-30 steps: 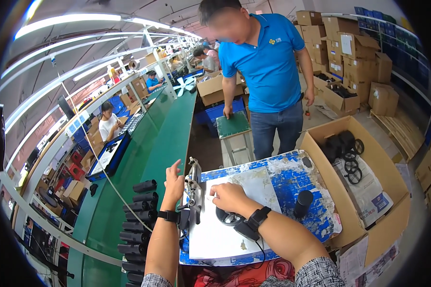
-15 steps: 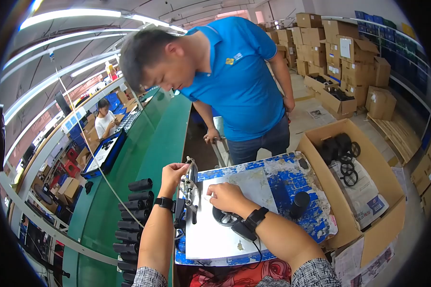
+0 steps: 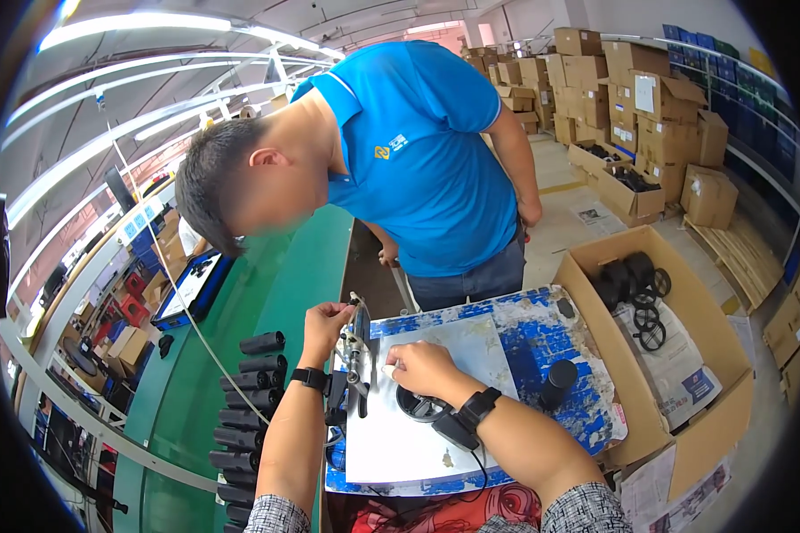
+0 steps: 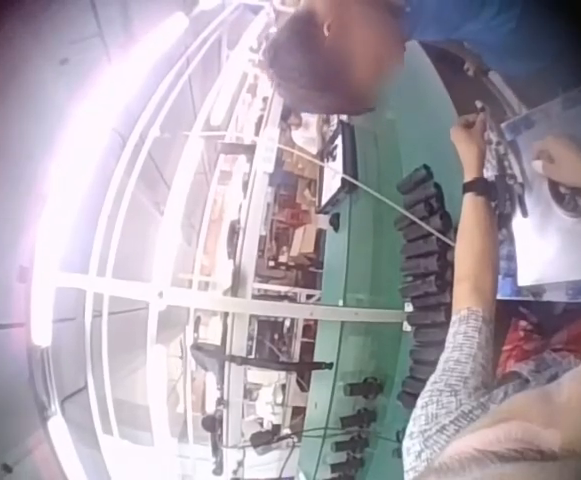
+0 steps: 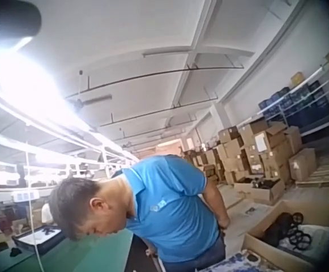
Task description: The person places a black cylinder onto a machine, presses a lever, and removes it before picking up a black wheel to place on the machine. They then use a tool to attach a wire to a metal component on the machine.
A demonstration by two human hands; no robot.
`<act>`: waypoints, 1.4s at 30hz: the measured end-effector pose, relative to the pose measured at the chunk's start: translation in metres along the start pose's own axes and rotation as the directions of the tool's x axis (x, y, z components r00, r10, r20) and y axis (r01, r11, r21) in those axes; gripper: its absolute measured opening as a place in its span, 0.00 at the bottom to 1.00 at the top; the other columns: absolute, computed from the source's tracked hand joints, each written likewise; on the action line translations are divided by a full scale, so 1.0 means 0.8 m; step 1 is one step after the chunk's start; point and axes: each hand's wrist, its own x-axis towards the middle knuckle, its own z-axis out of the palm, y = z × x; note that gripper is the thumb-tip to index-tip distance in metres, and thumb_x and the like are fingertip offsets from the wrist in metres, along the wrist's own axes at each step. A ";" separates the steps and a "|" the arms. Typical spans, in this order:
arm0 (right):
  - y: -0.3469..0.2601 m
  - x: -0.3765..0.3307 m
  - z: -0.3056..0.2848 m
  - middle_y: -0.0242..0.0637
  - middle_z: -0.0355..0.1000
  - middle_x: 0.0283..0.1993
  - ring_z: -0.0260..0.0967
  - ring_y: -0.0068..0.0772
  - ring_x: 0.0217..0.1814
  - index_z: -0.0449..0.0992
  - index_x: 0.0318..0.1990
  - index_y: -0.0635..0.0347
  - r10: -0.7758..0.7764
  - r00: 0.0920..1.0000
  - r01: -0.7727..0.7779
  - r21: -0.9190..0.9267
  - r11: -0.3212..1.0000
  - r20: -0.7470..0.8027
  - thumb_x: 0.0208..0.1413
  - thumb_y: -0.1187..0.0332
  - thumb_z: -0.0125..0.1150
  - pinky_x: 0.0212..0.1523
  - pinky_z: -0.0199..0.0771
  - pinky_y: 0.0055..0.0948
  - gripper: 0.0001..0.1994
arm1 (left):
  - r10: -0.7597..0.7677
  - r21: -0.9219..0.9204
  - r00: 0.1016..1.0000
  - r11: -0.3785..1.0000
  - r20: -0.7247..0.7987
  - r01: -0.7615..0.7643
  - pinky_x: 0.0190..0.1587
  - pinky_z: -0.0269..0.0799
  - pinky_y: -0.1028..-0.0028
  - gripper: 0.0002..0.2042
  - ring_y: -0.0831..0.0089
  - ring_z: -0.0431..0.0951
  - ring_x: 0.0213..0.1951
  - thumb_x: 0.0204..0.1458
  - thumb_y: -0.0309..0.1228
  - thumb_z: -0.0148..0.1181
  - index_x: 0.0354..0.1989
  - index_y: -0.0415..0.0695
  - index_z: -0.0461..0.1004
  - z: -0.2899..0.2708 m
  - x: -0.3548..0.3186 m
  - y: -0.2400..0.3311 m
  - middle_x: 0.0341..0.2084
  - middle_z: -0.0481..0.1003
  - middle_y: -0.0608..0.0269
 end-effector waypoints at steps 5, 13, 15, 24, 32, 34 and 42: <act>0.002 0.005 -0.001 0.36 0.82 0.30 0.82 0.42 0.35 0.86 0.41 0.50 -0.011 1.000 0.011 -0.007 1.000 0.004 0.58 0.58 0.69 0.38 0.80 0.41 0.10 | 0.032 0.043 0.999 0.999 -0.009 -0.032 0.37 0.79 0.75 0.13 0.78 0.84 0.31 0.54 0.33 0.76 0.38 0.33 0.85 0.000 0.003 -0.004 0.29 0.86 0.58; 0.005 0.004 0.000 0.37 0.82 0.31 0.82 0.43 0.35 0.86 0.41 0.50 -0.002 1.000 0.002 -0.013 1.000 0.017 0.57 0.61 0.68 0.38 0.80 0.41 0.09 | 0.032 0.018 0.999 0.999 0.011 -0.032 0.37 0.79 0.73 0.13 0.75 0.85 0.32 0.54 0.33 0.76 0.39 0.34 0.86 0.001 0.006 0.007 0.29 0.86 0.55; 0.005 0.004 0.000 0.37 0.82 0.31 0.82 0.43 0.35 0.86 0.41 0.50 -0.007 1.000 0.007 -0.008 1.000 0.010 0.57 0.62 0.68 0.39 0.80 0.41 0.08 | 0.040 0.046 0.999 0.998 -0.002 -0.040 0.37 0.79 0.73 0.13 0.75 0.85 0.32 0.55 0.33 0.75 0.39 0.34 0.86 0.000 0.003 0.006 0.29 0.86 0.54; 0.003 0.005 0.001 0.37 0.83 0.32 0.83 0.42 0.37 0.86 0.42 0.50 -0.019 1.000 0.020 -0.022 1.000 0.016 0.57 0.61 0.69 0.40 0.80 0.41 0.09 | 0.040 0.147 0.999 0.988 -0.018 -0.037 0.37 0.79 0.70 0.11 0.71 0.87 0.32 0.56 0.32 0.74 0.37 0.35 0.86 -0.002 -0.003 0.013 0.29 0.86 0.51; -0.001 -0.003 -0.002 0.37 0.84 0.33 0.83 0.42 0.37 0.86 0.42 0.52 0.010 0.999 -0.011 0.025 1.000 0.031 0.59 0.58 0.70 0.40 0.80 0.41 0.10 | 0.195 0.087 0.969 0.979 -0.153 -0.183 0.41 0.76 0.74 0.09 0.76 0.81 0.35 0.60 0.29 0.69 0.37 0.33 0.83 -0.067 -0.105 0.021 0.30 0.84 0.58; 0.002 -0.001 -0.004 0.38 0.84 0.33 0.83 0.42 0.37 0.86 0.41 0.52 0.008 1.000 -0.008 0.014 1.000 0.028 0.59 0.58 0.70 0.40 0.80 0.41 0.10 | 0.166 0.048 0.977 0.986 -0.136 -0.161 0.42 0.74 0.76 0.08 0.79 0.78 0.35 0.61 0.27 0.68 0.35 0.33 0.80 -0.083 -0.159 0.019 0.30 0.81 0.64; -0.011 0.001 -0.013 0.39 0.84 0.35 0.83 0.46 0.39 0.86 0.41 0.52 0.015 0.999 -0.017 0.034 0.999 0.046 0.58 0.63 0.66 0.42 0.81 0.44 0.08 | 0.085 0.053 0.966 0.996 -0.242 -0.074 0.36 0.69 0.76 0.09 0.79 0.73 0.32 0.63 0.25 0.64 0.31 0.35 0.76 -0.090 -0.375 -0.041 0.27 0.76 0.66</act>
